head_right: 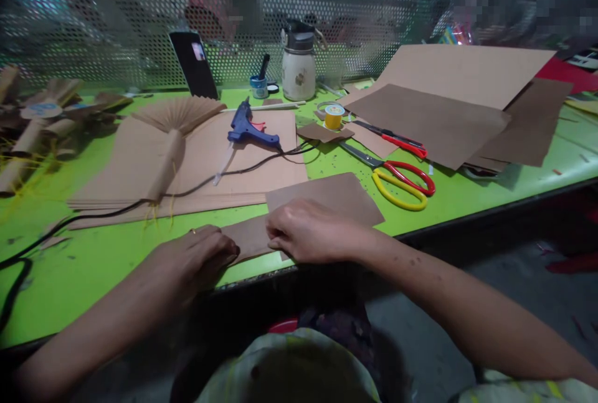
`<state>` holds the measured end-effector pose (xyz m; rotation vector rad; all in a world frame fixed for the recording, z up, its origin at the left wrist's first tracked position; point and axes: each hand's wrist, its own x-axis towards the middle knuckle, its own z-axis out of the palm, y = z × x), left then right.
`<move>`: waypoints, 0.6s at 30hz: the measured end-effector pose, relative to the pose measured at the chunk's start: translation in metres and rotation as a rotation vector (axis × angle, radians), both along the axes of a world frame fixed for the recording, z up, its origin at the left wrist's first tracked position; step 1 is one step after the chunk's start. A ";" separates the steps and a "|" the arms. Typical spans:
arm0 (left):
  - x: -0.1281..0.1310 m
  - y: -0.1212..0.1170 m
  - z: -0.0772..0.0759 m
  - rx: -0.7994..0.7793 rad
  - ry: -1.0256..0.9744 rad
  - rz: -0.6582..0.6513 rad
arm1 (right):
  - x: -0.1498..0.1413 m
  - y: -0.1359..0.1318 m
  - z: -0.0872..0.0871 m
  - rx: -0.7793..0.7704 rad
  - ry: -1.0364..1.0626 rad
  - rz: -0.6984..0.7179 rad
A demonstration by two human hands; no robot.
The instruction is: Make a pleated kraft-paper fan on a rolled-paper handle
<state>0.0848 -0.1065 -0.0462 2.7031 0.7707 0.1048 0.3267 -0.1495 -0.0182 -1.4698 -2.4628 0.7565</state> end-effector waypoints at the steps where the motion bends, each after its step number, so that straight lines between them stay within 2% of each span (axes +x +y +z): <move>1: 0.000 0.000 0.001 0.008 0.006 -0.009 | 0.000 0.000 0.000 0.013 -0.015 0.016; 10: -0.004 -0.005 0.000 0.088 -0.023 -0.062 | 0.005 0.000 0.001 0.041 0.013 0.114; 14: -0.006 -0.005 -0.002 0.154 -0.002 -0.065 | 0.007 0.000 -0.005 0.094 0.077 0.132; 18: -0.005 -0.004 0.002 0.141 0.026 -0.052 | 0.011 -0.001 -0.013 0.137 0.128 0.131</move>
